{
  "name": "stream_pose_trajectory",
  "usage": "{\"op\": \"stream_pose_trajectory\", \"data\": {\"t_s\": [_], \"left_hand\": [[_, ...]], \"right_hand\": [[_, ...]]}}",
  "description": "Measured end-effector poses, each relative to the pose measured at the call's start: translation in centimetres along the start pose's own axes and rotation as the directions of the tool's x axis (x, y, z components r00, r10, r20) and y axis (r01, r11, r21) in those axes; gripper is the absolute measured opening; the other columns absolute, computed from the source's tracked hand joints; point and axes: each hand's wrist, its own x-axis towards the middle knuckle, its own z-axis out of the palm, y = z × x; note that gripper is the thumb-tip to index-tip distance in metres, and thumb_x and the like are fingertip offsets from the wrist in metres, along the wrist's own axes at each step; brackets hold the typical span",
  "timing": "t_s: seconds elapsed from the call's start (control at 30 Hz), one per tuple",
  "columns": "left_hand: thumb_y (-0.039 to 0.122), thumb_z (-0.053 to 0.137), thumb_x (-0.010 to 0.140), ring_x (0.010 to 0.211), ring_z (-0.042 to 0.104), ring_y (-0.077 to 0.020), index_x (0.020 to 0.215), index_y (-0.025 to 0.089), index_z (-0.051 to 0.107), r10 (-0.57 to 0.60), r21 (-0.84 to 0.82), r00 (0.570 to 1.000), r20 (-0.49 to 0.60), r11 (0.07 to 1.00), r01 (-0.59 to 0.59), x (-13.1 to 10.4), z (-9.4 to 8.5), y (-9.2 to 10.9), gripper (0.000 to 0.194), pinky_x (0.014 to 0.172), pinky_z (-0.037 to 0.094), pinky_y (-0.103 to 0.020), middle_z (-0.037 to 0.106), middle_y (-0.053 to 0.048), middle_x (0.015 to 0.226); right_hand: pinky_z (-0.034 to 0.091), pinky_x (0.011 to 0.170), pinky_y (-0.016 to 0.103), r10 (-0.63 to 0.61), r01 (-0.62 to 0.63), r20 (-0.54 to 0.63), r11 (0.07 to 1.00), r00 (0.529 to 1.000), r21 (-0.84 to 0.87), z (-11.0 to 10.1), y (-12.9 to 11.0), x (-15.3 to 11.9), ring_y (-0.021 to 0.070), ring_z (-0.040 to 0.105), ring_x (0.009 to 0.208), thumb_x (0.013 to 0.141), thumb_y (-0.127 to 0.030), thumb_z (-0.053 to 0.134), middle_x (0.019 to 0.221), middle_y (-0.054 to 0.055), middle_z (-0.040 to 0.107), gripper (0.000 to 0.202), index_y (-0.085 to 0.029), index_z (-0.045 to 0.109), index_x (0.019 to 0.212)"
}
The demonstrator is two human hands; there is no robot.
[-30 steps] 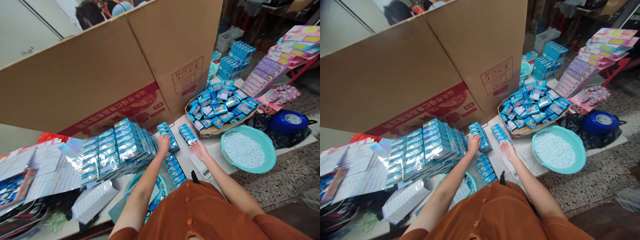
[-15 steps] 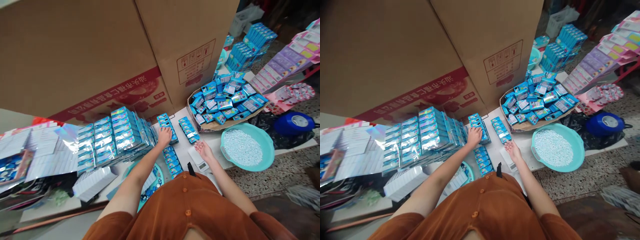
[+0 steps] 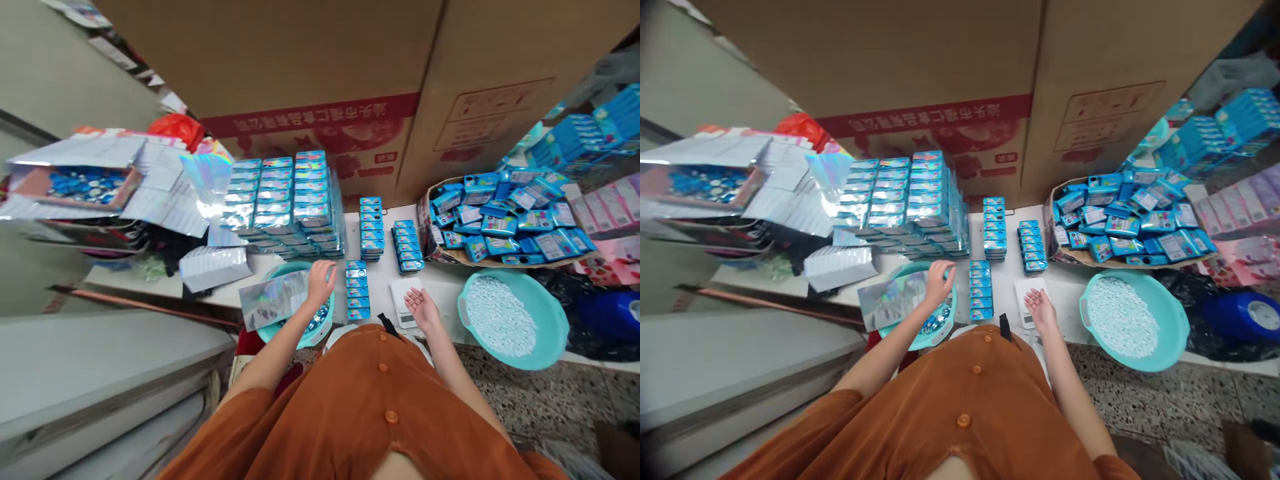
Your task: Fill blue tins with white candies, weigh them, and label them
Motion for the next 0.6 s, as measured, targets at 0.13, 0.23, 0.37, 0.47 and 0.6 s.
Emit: {"op": "stream_pose_trajectory", "data": {"t_s": [0.13, 0.23, 0.37, 0.47, 0.6], "left_hand": [[0.032, 0.042, 0.09, 0.098, 0.056, -0.025, 0.093, 0.019, 0.061, -0.316, 0.136, 0.948, 0.046, 0.942, 0.307, -9.7, -1.3, -5.7, 0.024, 0.089, 0.042, -0.04, 0.065, -0.01, 0.094], [0.033, 0.046, 0.087, 0.1, 0.057, -0.0243, 0.096, 0.018, 0.063, -0.422, 0.195, 0.825, 0.375, 0.906, 0.375, -13.6, 0.1, -7.9, 0.024, 0.088, 0.042, -0.035, 0.065, -0.011, 0.101], [0.036, 0.054, 0.082, 0.11, 0.055, -0.025, 0.113, 0.017, 0.058, -0.493, 0.216, 0.694, 0.525, 0.866, 0.452, -14.6, 2.9, -9.1, 0.037, 0.089, 0.041, -0.031, 0.06, -0.013, 0.118], [0.039, 0.05, 0.083, 0.111, 0.056, -0.0261, 0.12, 0.016, 0.053, -0.502, 0.204, 0.678, 0.537, 0.857, 0.473, -14.1, 3.5, -9.2, 0.043, 0.088, 0.042, -0.032, 0.059, -0.015, 0.122], [0.034, 0.044, 0.088, 0.104, 0.062, -0.0238, 0.107, 0.021, 0.059, -0.43, 0.136, 0.71, 0.558, 0.891, 0.433, -14.1, 2.4, -8.3, 0.028, 0.089, 0.044, -0.033, 0.067, -0.01, 0.109]], "right_hand": [[0.05, 0.061, 0.022, 0.022, -0.023, -0.005, 0.994, 1.0, -0.103, 1.1, 2.1, -0.8, 0.0114, 0.063, 0.062, 0.092, -0.03, 0.044, 0.069, 0.002, 0.066, 0.025, -0.02, 0.063, 0.078], [0.05, 0.06, 0.023, -0.002, 0.005, 0.017, 0.984, 1.0, -0.178, 2.7, 3.5, -1.8, 0.0122, 0.063, 0.062, 0.091, -0.031, 0.046, 0.07, 0.002, 0.066, 0.023, -0.02, 0.063, 0.079], [0.05, 0.059, 0.023, -0.043, 0.044, 0.006, 0.973, 0.999, -0.225, 4.6, 5.8, -3.5, 0.0122, 0.063, 0.06, 0.089, -0.031, 0.05, 0.068, 0.002, 0.067, 0.02, -0.02, 0.062, 0.078], [0.05, 0.057, 0.023, -0.062, 0.058, -0.009, 0.972, 0.998, -0.227, 5.2, 7.7, -5.0, 0.0119, 0.063, 0.056, 0.085, -0.03, 0.056, 0.064, 0.001, 0.066, 0.016, -0.02, 0.062, 0.075], [0.052, 0.055, 0.024, -0.132, 0.124, -0.023, 0.969, 0.991, -0.214, 4.7, 10.2, -6.5, 0.0123, 0.064, 0.056, 0.074, -0.034, 0.067, 0.065, 0.002, 0.067, 0.014, -0.021, 0.063, 0.071]]}}
